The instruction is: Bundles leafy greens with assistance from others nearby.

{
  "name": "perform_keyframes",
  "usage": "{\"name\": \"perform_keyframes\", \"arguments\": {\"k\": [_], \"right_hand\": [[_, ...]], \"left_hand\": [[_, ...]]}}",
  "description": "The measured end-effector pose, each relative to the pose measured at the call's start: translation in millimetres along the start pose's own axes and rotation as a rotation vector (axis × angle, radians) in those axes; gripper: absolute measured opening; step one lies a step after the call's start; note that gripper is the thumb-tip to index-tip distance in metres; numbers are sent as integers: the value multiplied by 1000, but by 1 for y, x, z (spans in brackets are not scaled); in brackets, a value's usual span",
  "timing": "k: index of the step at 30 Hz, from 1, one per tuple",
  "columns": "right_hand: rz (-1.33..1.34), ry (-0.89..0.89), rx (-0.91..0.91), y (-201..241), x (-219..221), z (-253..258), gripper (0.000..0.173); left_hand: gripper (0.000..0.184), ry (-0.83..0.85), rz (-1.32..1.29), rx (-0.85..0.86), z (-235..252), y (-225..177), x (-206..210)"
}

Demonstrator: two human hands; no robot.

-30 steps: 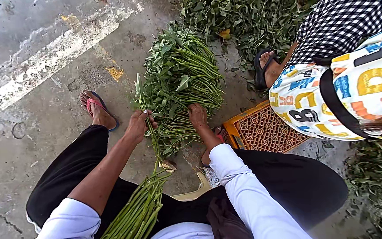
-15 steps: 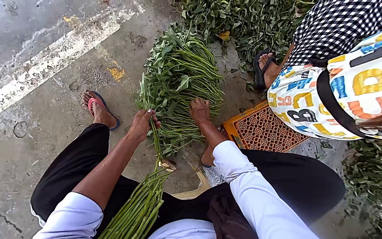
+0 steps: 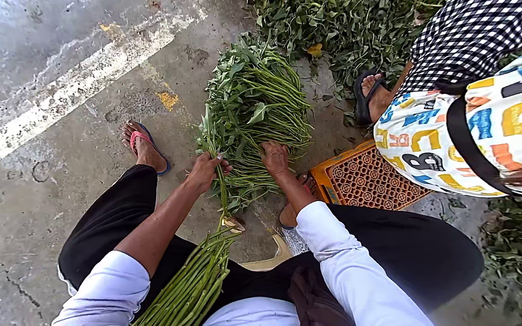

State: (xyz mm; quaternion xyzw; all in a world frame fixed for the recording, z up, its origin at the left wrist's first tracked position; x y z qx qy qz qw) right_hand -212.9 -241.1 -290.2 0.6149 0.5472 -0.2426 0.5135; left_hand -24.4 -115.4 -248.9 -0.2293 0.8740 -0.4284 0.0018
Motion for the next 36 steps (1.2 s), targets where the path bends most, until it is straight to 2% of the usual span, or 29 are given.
{"name": "perform_keyframes", "arguments": {"k": [4, 8, 10, 13, 14, 16, 18, 21, 25, 27, 29, 32, 34, 36], "right_hand": [[344, 93, 114, 29, -14, -38, 25], [579, 108, 105, 54, -2, -79, 22], [515, 101, 32, 66, 7, -92, 23], [396, 176, -77, 71, 8, -91, 31], [390, 158, -124, 69, 1, -86, 32], [351, -10, -199, 56, -21, -63, 32], [234, -134, -169, 39, -35, -30, 29], [21, -63, -80, 21, -26, 15, 42], [-96, -90, -103, 19, -14, 34, 29], [-34, -129, -140, 26, -17, 27, 23], [91, -138, -203, 45, -21, 7, 20], [330, -137, -287, 74, -17, -29, 17], [530, -159, -303, 82, -10, -51, 15], [670, -137, -301, 85, -4, -67, 12]], "left_hand": [[25, 46, 29, -67, -1, 17, 11], [30, 60, 117, -105, -9, 22, 32], [34, 63, 144, -121, -7, 25, 35], [30, 61, 131, -97, 8, 33, 29], [30, 64, 118, -89, 12, 35, 27], [29, 68, 108, -99, 14, 33, 24], [28, 70, 81, -122, 14, 30, 23], [27, 69, 39, -131, 12, 25, 22], [31, -42, -32, -70, 13, 14, 12], [33, -156, -47, -24, 13, 10, 4], [34, -195, -39, 6, 13, 11, 0], [32, -168, -23, 58, 15, 10, 5], [38, -101, 11, 76, 9, 7, 9], [30, -60, 24, 82, 6, 6, 11]]}}
Point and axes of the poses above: each hand's wrist, its own z-axis towards the middle knuckle, its own x-axis out of the palm, y = z × x, the point moved 8 cm from there along z, towards the middle knuckle, and after that the axes turned 8 degrees about x, right-handed, at the moved point
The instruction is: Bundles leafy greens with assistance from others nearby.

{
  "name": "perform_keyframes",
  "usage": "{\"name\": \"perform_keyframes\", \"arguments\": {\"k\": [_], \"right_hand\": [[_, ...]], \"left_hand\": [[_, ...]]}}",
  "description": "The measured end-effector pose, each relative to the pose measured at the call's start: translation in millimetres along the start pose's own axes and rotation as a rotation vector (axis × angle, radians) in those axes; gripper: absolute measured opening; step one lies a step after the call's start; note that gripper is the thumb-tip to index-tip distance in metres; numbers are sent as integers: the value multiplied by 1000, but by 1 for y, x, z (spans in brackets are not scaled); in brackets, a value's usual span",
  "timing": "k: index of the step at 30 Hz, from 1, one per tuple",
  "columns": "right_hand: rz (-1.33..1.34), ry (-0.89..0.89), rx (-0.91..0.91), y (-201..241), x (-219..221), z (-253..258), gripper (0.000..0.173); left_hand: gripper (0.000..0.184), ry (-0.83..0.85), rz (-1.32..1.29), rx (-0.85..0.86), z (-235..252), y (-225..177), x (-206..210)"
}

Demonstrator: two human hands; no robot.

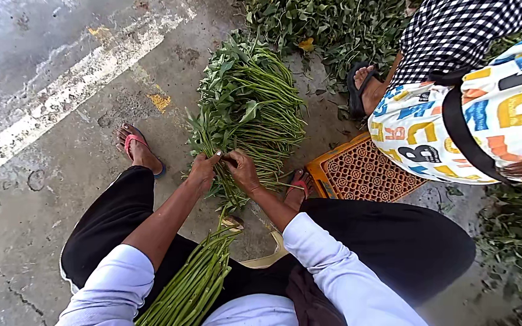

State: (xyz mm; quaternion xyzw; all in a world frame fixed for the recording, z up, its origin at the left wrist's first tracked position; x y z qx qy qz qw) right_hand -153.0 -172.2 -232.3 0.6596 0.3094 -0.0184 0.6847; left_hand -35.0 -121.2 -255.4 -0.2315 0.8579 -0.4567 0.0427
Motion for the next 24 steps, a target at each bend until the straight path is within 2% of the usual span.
{"name": "perform_keyframes", "arguments": {"k": [4, 8, 11, 15, 17, 19, 21, 24], "right_hand": [[62, 153, 22, -15, -8, 7, 19], [-254, 50, 265, -72, -49, 35, 21], [-447, 99, 384, -108, -56, 45, 25], [-608, 193, 389, -123, -37, 47, 34], [-664, 169, 376, -121, -32, 44, 39], [-718, 67, 257, -111, -32, 39, 41], [-746, 2, 121, -104, -29, 34, 36], [-779, 56, 79, -112, -21, 26, 37]], "left_hand": [[28, -19, -21, -12, 7, -1, -5], [27, -35, -15, 22, 9, -18, -9], [27, -96, -12, 48, 9, -24, -20], [26, -141, -49, 85, 10, -28, -30], [28, -142, -55, 81, 10, -30, -31], [32, -140, -41, 67, 8, -34, -29], [33, -124, -15, 55, 7, -34, -28], [31, -87, 9, 38, 6, -32, -24]]}}
Point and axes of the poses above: each hand's wrist, its own z-axis towards the middle knuckle, its own x-axis out of the palm, y = z × x, the point moved 8 cm from there along z, towards the middle knuckle, and after that the axes turned 8 degrees about x, right-handed, at the moved point
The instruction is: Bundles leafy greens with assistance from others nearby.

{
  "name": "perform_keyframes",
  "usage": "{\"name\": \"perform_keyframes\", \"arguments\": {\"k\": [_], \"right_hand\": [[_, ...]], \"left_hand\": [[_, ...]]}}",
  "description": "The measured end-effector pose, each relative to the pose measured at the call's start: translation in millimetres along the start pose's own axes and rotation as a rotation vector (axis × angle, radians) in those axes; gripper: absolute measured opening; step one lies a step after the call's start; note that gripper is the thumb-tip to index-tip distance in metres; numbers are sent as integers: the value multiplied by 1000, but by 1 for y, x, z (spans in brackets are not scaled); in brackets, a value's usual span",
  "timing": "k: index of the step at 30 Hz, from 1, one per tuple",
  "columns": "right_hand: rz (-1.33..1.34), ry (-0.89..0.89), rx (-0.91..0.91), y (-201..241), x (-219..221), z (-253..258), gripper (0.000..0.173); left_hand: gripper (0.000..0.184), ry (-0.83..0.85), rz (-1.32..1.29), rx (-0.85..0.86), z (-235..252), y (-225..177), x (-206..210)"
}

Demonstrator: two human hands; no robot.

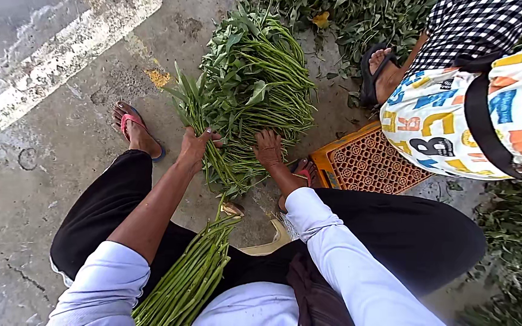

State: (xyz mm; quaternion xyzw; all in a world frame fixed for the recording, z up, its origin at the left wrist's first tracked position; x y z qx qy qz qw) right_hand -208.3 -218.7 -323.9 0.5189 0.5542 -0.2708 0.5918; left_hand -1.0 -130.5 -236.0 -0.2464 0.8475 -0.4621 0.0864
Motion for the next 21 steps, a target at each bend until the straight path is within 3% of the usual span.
{"name": "perform_keyframes", "arguments": {"k": [4, 9, 11, 14, 18, 21], "right_hand": [[-63, 24, 28, -5, 7, -5, 59], [-166, 52, -11, -1, 17, -9, 36], [-194, 83, 21, -2, 22, -7, 37], [-209, 124, 66, -6, 26, -6, 52], [-162, 137, 70, -5, 17, -1, 34], [-129, 187, 30, 0, 4, 1, 39]], "left_hand": [[36, 11, 16, -3, -3, -2, 3], [36, 20, 32, 5, -3, -3, 2], [37, 48, 40, 13, -2, -3, 2], [35, 75, 36, 39, -2, -6, 2], [28, 89, 9, 48, -1, -11, 3], [27, 86, -8, 39, -1, -19, 4]]}}
Point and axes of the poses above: each hand's wrist, its own z-axis towards the middle knuckle, its own x-axis out of the palm, y = z × x, the point moved 8 cm from there along z, towards the middle knuckle, and after that the axes turned 8 degrees about x, right-handed, at the moved point
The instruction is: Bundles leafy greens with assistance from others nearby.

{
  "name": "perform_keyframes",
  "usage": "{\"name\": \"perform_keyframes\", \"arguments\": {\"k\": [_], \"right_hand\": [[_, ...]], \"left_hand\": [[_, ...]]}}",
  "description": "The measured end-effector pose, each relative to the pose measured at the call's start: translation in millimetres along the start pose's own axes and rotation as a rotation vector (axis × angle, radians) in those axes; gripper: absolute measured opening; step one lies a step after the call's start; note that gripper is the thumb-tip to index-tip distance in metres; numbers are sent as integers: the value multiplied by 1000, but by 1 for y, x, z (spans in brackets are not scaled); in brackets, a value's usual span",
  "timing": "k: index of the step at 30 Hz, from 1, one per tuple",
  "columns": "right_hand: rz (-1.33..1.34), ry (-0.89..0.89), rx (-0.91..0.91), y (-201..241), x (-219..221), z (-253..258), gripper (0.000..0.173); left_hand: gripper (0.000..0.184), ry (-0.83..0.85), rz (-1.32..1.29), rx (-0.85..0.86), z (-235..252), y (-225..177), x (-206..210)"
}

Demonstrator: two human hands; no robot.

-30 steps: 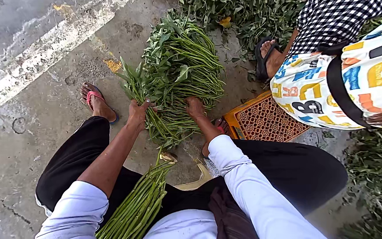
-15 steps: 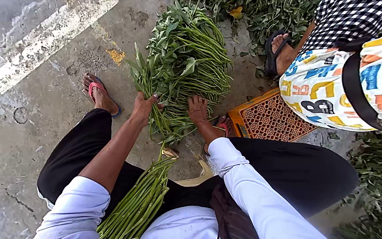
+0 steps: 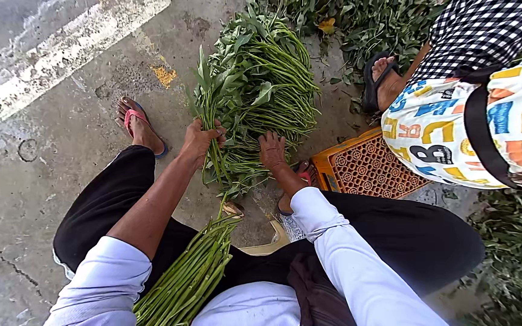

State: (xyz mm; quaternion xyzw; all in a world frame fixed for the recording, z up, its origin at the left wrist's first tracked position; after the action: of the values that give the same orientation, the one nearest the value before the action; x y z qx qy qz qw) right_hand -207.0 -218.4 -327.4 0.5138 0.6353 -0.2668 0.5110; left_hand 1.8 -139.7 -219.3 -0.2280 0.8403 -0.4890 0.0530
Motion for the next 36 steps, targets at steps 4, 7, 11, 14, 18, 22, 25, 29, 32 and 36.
{"name": "perform_keyframes", "arguments": {"k": [4, 7, 11, 14, 18, 22, 25, 29, 32, 36], "right_hand": [[43, 292, 31, 4, -14, -5, 45], [350, 466, 27, 6, -44, -5, 45], [935, 455, 22, -3, -111, -17, 40], [1216, 296, 29, -20, -142, -24, 34], [1460, -60, 233, -31, -129, -36, 35], [1535, -148, 313, 7, -107, -66, 40], [1506, -127, 205, 38, -101, -74, 39], [1371, -92, 68, 64, -99, -82, 41], [1356, -68, 33, 68, -100, -83, 39], [1345, -21, -1, 69, -103, -83, 31]], "left_hand": [[27, 25, 17, 42, -2, -20, 1], [28, 35, 25, 113, -4, -38, 0], [30, 23, -18, 205, -5, -51, -5], [30, -54, -37, 281, -7, -57, -8], [32, -147, -129, 309, -9, -48, -5], [32, -63, -175, 167, -12, -9, 18], [36, 100, -144, 101, -14, 10, 41], [44, 182, -45, 88, -30, 2, 50], [39, 177, -116, 104, -24, 3, 44], [28, 121, -183, 95, -16, 1, 40]]}}
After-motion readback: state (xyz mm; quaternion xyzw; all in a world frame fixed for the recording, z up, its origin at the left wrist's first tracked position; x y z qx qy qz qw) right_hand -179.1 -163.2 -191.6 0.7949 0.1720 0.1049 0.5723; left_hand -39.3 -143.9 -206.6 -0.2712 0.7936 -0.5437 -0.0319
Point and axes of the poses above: each hand's wrist, its own z-axis towards the middle knuckle, its own x-axis out of the palm, y = z × x, the point moved 8 cm from there along z, towards the middle knuckle, and after that the axes turned 8 degrees about x, right-handed, at the moved point
